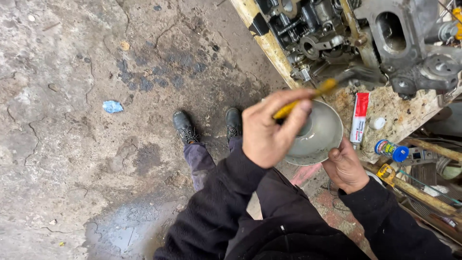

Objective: Cleaning an engine cylinder head with a brush and solvent.

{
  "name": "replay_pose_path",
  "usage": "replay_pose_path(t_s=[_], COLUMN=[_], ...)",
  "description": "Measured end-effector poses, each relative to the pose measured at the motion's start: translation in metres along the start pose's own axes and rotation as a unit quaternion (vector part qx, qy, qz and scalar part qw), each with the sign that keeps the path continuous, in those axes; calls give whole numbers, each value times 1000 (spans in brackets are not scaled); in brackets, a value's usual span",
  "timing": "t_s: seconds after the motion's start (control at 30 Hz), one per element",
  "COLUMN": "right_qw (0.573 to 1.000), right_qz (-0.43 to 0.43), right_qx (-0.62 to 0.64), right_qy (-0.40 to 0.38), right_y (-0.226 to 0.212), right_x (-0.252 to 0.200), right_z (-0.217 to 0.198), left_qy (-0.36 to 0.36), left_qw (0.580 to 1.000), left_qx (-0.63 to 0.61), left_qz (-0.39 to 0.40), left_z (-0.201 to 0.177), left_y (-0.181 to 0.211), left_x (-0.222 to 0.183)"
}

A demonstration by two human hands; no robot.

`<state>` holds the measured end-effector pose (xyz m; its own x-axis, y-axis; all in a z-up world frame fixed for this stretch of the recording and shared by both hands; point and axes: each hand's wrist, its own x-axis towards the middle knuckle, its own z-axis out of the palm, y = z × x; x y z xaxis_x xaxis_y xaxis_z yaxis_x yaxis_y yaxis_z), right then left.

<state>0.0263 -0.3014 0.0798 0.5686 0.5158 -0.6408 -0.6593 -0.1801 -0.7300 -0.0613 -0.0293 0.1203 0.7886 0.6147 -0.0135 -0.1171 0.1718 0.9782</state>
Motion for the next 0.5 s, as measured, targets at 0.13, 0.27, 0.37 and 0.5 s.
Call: replay_pose_path(t_s=[0.13, 0.27, 0.37, 0.5], right_qw=[1000, 1000, 1000, 1000], right_qz=[-2, 6, -2, 13], right_qx=[-1, -6, -15, -12], right_qy=[-2, 4, 4, 4], right_y=[-5, 4, 4, 2], right_x=[-7, -22, -13, -37], right_z=[-3, -18, -35, -32], left_qy=[35, 2, 5, 8], left_qw=[999, 1000, 1000, 999], left_qx=[9, -6, 1, 51], left_qz=[-4, 0, 15, -12], left_z=[-2, -2, -2, 3], left_y=[5, 5, 12, 8], left_x=[-16, -14, -9, -8])
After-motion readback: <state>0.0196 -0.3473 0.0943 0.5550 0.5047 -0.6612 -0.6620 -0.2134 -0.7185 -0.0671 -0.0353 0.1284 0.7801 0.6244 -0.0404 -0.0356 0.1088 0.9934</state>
